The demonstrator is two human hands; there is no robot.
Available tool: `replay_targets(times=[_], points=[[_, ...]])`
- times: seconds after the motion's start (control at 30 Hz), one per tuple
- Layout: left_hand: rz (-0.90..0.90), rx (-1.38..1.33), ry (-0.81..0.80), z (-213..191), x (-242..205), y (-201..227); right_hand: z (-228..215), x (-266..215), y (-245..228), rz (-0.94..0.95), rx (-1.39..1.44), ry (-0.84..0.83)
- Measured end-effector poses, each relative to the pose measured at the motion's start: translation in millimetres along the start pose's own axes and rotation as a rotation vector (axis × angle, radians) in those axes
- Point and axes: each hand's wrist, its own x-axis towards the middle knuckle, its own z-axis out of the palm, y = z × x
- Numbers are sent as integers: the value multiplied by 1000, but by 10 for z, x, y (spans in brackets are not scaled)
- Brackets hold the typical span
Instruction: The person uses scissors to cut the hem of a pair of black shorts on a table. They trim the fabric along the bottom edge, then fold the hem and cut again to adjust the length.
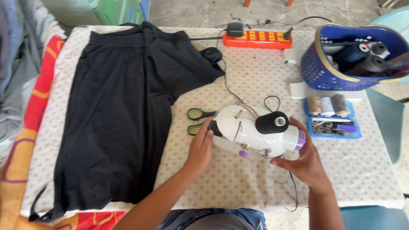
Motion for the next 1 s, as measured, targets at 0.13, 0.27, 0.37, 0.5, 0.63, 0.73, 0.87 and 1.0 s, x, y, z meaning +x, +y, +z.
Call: replay_targets(times=[0.13,0.27,0.37,0.5,0.63,0.73,0.87,1.0], points=[[-155,-86,-109,218,361,136,73,-183,36,-34,82,130],[-317,134,-286,745,847,96,120,-495,125,-79,26,361],[-191,169,-466,1256,1089,-106,144,-699,206,-93,-81,527],[29,-3,-510,1845,1389,-320,209,-809,313,-123,-197,657],[-74,-232,-555,1866,1378,-313,225,-808,230,-306,-347,693],[131,42,-368,1491,1211,-211,393,-765,69,-399,-418,637],[180,102,-231,595,818,8,819,-648,-182,-500,-513,395],[285,271,33,-603,403,281,1330,-152,-321,-649,-641,67]])
